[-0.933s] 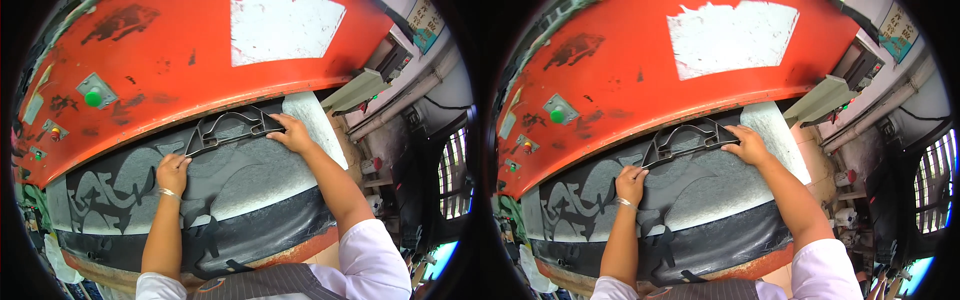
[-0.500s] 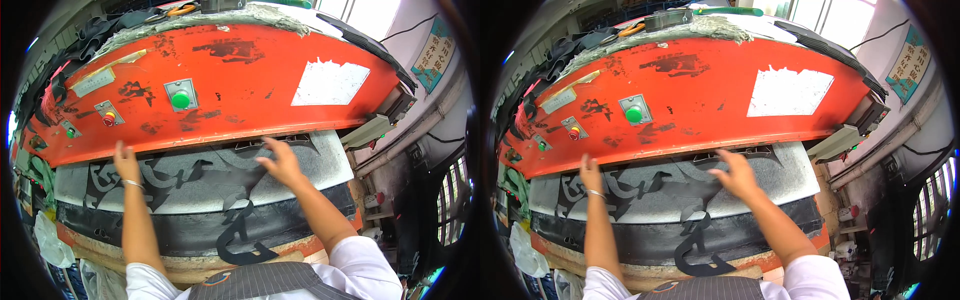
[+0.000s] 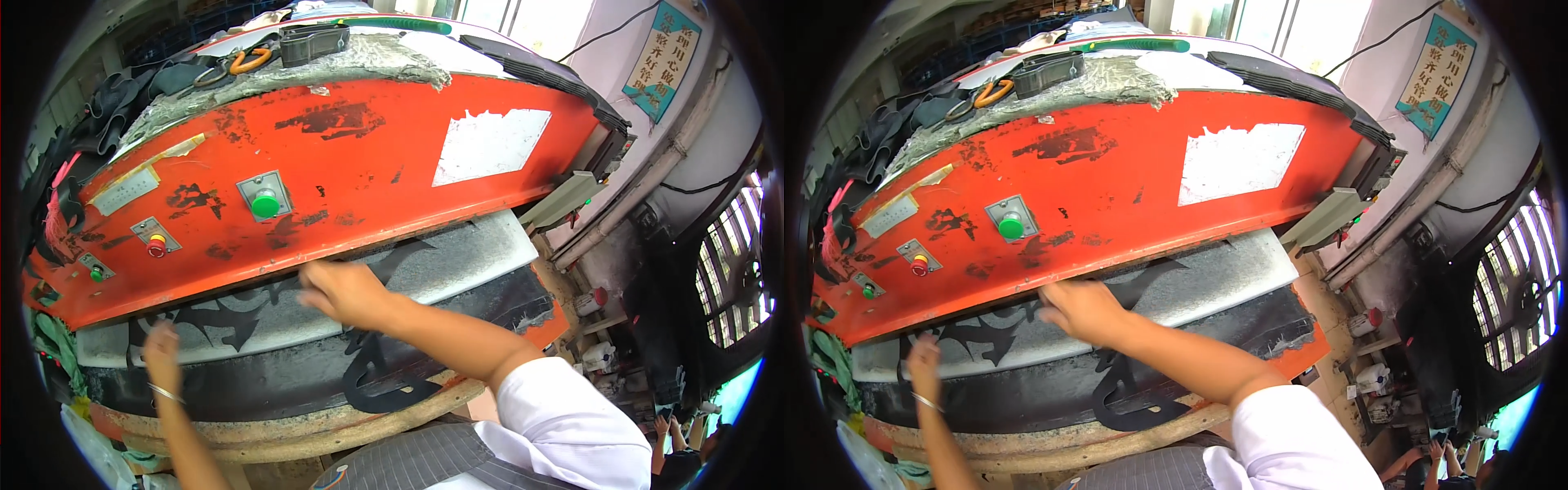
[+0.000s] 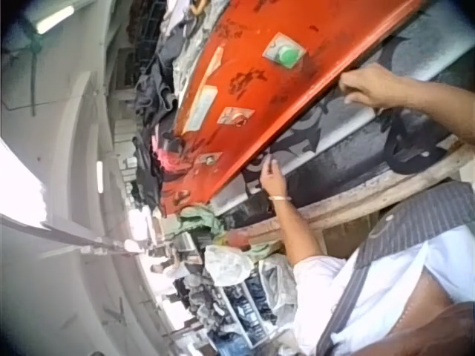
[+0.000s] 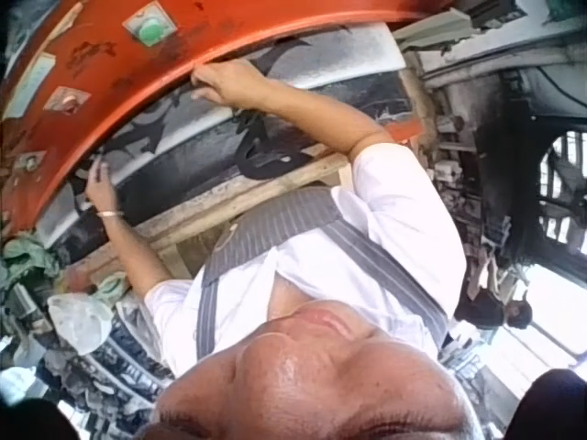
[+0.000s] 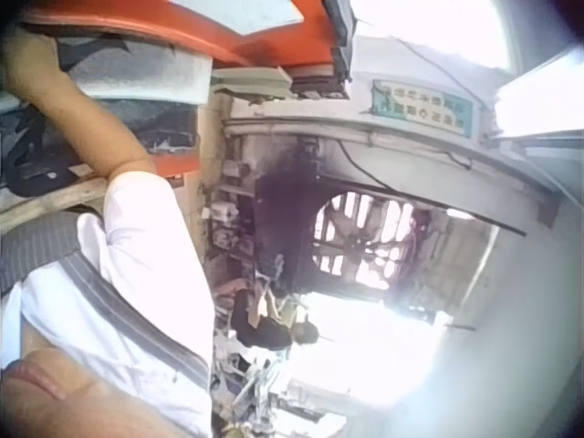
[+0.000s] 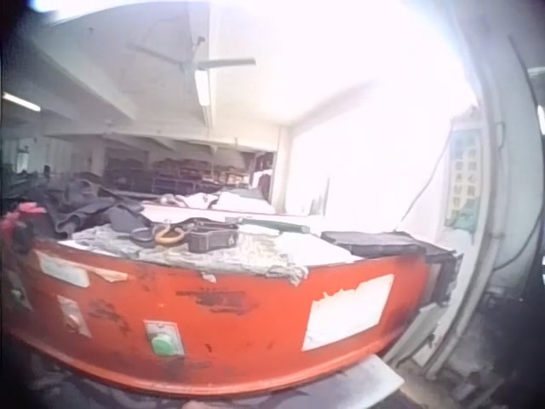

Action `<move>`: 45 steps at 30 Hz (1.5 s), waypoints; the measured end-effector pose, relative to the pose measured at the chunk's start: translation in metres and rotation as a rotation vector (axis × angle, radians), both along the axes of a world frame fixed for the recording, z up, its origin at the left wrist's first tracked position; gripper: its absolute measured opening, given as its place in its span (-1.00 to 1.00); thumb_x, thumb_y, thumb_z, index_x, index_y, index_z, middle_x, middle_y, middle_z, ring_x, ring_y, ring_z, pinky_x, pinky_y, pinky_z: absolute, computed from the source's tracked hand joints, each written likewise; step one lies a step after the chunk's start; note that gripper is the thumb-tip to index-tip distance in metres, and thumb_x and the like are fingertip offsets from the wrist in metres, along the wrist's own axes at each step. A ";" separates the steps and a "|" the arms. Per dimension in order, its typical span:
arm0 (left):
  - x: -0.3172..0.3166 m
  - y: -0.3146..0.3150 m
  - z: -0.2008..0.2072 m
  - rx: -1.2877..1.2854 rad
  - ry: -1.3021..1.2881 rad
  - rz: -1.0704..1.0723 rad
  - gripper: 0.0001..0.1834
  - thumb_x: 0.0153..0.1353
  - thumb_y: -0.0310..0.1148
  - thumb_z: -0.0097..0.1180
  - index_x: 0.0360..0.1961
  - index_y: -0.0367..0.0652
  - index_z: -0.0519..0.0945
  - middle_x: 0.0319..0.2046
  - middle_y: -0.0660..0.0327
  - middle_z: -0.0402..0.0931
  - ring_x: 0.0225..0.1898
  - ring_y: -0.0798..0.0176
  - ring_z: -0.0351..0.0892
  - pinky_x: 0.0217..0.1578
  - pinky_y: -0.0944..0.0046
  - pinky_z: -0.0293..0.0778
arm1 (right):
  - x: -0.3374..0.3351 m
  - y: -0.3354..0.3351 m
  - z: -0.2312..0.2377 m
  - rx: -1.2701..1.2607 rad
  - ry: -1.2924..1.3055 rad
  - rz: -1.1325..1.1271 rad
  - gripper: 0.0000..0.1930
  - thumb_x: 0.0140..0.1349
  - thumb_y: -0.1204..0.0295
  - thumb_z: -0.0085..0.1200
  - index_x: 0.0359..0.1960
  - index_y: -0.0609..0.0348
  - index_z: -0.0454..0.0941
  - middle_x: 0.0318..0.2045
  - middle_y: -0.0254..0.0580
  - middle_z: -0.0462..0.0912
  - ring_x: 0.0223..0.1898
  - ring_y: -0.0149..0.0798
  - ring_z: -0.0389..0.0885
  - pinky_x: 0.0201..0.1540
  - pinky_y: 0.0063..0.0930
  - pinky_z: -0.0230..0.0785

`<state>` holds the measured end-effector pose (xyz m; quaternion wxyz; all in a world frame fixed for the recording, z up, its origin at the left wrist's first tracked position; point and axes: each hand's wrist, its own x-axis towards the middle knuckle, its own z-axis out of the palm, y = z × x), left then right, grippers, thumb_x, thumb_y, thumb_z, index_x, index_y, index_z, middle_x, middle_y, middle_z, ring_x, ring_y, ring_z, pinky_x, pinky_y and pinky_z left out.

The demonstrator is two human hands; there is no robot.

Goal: Using a hydraulic press and die mold to cut shapes out of leather sheets.

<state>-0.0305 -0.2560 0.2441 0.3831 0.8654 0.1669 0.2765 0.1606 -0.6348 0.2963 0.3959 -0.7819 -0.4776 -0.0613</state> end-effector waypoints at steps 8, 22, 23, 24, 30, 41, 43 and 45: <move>-0.090 -0.273 -0.036 0.079 0.268 -0.463 -0.87 0.06 -0.30 0.26 -0.42 -0.11 0.71 -0.42 0.16 0.65 -0.33 0.08 0.61 -0.26 0.20 0.51 | -0.131 -0.147 -0.057 -0.561 0.267 0.224 -0.42 0.05 -0.12 0.20 -0.15 0.15 0.55 -0.28 -0.10 0.58 -0.16 0.04 0.56 -0.14 -0.15 0.43; -0.100 -0.316 -0.061 0.251 0.211 -0.266 -0.83 -0.10 -0.32 0.32 -0.67 -0.12 0.60 -0.65 0.20 0.48 -0.52 0.06 0.47 -0.45 0.11 0.40 | -0.152 -0.176 -0.096 -0.552 0.076 0.233 -0.59 -0.10 0.19 0.33 -0.27 0.18 0.56 -0.32 -0.12 0.56 -0.20 -0.08 0.52 -0.17 -0.24 0.44; -0.107 -0.320 -0.058 0.216 0.245 -0.262 -0.81 -0.08 -0.32 0.32 -0.68 -0.14 0.60 -0.65 0.17 0.47 -0.52 0.05 0.46 -0.45 0.12 0.39 | -0.142 -0.182 -0.089 -0.540 0.265 0.233 -0.58 -0.01 0.11 0.27 -0.23 0.16 0.58 -0.29 -0.09 0.59 -0.18 -0.02 0.54 -0.15 -0.20 0.44; -0.112 -0.324 -0.057 0.180 0.280 -0.257 -0.79 -0.06 -0.32 0.31 -0.70 -0.16 0.60 -0.65 0.15 0.47 -0.51 0.04 0.45 -0.44 0.13 0.38 | -0.129 -0.186 -0.080 -0.526 0.454 0.234 -0.55 0.08 0.03 0.22 -0.18 0.14 0.60 -0.27 -0.06 0.61 -0.16 0.04 0.55 -0.12 -0.16 0.43; -0.097 -0.341 -0.058 0.165 0.170 -0.126 -0.50 -0.08 -0.27 0.35 -0.12 -0.30 0.53 -0.24 0.05 0.50 -0.21 0.00 0.43 -0.16 0.08 0.35 | 0.046 -0.175 -0.088 -0.242 -0.321 -0.366 -0.61 0.09 0.12 0.22 -0.14 0.11 0.58 -0.13 -0.10 0.58 0.01 -0.06 0.46 0.04 -0.17 0.28; -0.101 -0.358 -0.082 0.092 0.445 0.057 -0.73 0.07 -0.33 0.21 -0.28 -0.26 0.48 -0.30 -0.01 0.43 -0.19 -0.11 0.37 -0.12 -0.01 0.28 | 0.126 -0.157 -0.101 -0.273 -0.365 -0.056 -0.72 0.16 0.19 0.15 -0.55 0.12 0.50 -0.54 -0.18 0.55 -0.37 -0.10 0.53 -0.14 -0.22 0.27; -0.103 -0.361 -0.081 -0.074 0.297 0.193 -0.80 0.12 -0.38 0.17 -0.33 -0.27 0.45 -0.35 -0.04 0.46 -0.24 -0.10 0.45 -0.18 0.04 0.36 | 0.095 -0.180 -0.080 -0.149 -0.265 -0.075 -0.75 0.18 0.24 0.14 -0.51 0.16 0.50 -0.52 -0.12 0.54 -0.35 -0.03 0.51 -0.20 -0.19 0.29; -0.116 -0.356 -0.079 -0.388 0.195 0.284 -0.78 0.27 -0.36 0.09 -0.22 -0.30 0.39 -0.35 0.03 0.56 -0.35 0.12 0.56 -0.25 0.20 0.47 | 0.056 -0.196 -0.068 -0.054 -0.194 -0.020 -0.79 0.18 0.29 0.14 -0.45 0.18 0.51 -0.50 -0.07 0.52 -0.36 0.03 0.49 -0.23 -0.16 0.29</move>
